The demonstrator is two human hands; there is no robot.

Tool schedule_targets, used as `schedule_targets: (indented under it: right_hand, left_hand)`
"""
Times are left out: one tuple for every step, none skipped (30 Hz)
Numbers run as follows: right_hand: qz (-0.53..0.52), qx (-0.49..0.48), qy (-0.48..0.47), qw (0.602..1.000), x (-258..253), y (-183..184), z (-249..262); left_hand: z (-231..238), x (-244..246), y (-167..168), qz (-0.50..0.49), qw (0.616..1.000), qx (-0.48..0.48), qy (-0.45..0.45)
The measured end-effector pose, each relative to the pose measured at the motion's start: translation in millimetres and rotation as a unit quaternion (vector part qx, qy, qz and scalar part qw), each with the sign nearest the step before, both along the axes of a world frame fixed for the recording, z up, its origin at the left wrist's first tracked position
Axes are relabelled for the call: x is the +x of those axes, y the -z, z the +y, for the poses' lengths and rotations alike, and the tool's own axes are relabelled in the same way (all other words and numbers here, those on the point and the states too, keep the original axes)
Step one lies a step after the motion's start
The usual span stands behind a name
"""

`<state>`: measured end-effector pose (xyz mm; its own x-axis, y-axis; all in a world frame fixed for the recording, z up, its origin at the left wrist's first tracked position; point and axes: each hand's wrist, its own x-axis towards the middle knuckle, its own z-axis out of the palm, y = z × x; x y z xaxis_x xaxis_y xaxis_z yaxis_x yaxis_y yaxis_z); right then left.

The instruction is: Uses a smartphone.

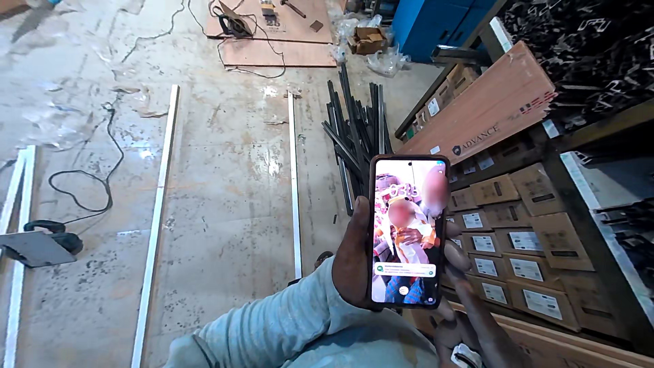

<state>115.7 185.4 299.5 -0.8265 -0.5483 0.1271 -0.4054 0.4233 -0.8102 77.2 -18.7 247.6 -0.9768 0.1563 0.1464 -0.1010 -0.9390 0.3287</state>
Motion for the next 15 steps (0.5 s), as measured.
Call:
schedule_targets:
  right_hand:
    - [0.004,0.002,0.0,1.0,0.2,0.4,-0.2]
    - [0.008,0.005,0.001,1.0,0.4,0.2,-0.8]
    - [0.009,0.009,0.001,1.0,0.5,-0.2,-1.1]
    - [0.007,0.007,0.0,1.0,0.3,-0.6,-1.1]
    - [0.003,0.001,-0.002,1.0,0.3,-0.3,-1.0]
    - [-0.002,-0.006,-0.004,1.0,0.4,0.0,-0.7]
    - [-0.004,-0.012,-0.005,1.0,0.4,0.2,-0.6]
    - [-0.006,-0.014,-0.007,1.0,0.4,0.3,-0.5]
    - [-0.006,-0.013,-0.008,1.0,0.4,0.2,-0.6]
    - [-0.005,-0.012,-0.007,1.0,0.5,-0.1,-0.8]
    - [-0.004,-0.012,-0.004,1.0,0.7,-0.6,-1.0]
    - [-0.003,-0.012,-0.004,1.0,0.8,-0.8,-0.9]
    - [-0.001,-0.012,-0.004,1.0,0.7,-0.6,-0.9]
    - [0.001,-0.013,-0.004,1.0,0.7,-0.2,-1.1]
    - [0.002,-0.012,-0.004,1.0,0.5,-0.4,-1.2]
  left_hand:
    - [-0.2,0.2,0.0,0.0,1.0,0.0,0.0]
    - [-0.6,0.5,-0.2,-0.002,1.0,-0.001,-0.001]
    - [-0.8,0.8,-0.6,-0.004,1.0,-0.005,-0.003]
    - [-0.7,1.0,-0.7,-0.004,1.0,-0.007,-0.005]
    - [-0.5,1.2,-0.8,-0.006,1.0,-0.011,-0.005]
    - [-0.5,1.3,-0.7,-0.006,1.0,-0.009,-0.003]
    - [-0.3,1.2,-0.3,-0.004,1.0,-0.002,-0.001]
    - [-0.1,1.1,-0.2,-0.002,1.0,0.005,0.0]
    - [0.1,1.3,-0.6,-0.002,1.0,0.009,0.001]
    - [0.2,1.5,-1.0,-0.002,1.0,0.013,0.003]
    - [0.1,1.7,-1.1,-0.002,1.0,0.011,0.006]
    - [0.0,2.1,-1.0,-0.003,1.0,0.007,0.005]
    - [0.1,2.4,-1.4,-0.003,1.0,0.003,0.001]
    - [0.1,2.6,-1.8,-0.003,1.0,0.001,-0.003]
    - [0.2,2.7,-2.1,-0.002,1.0,-0.001,-0.006]
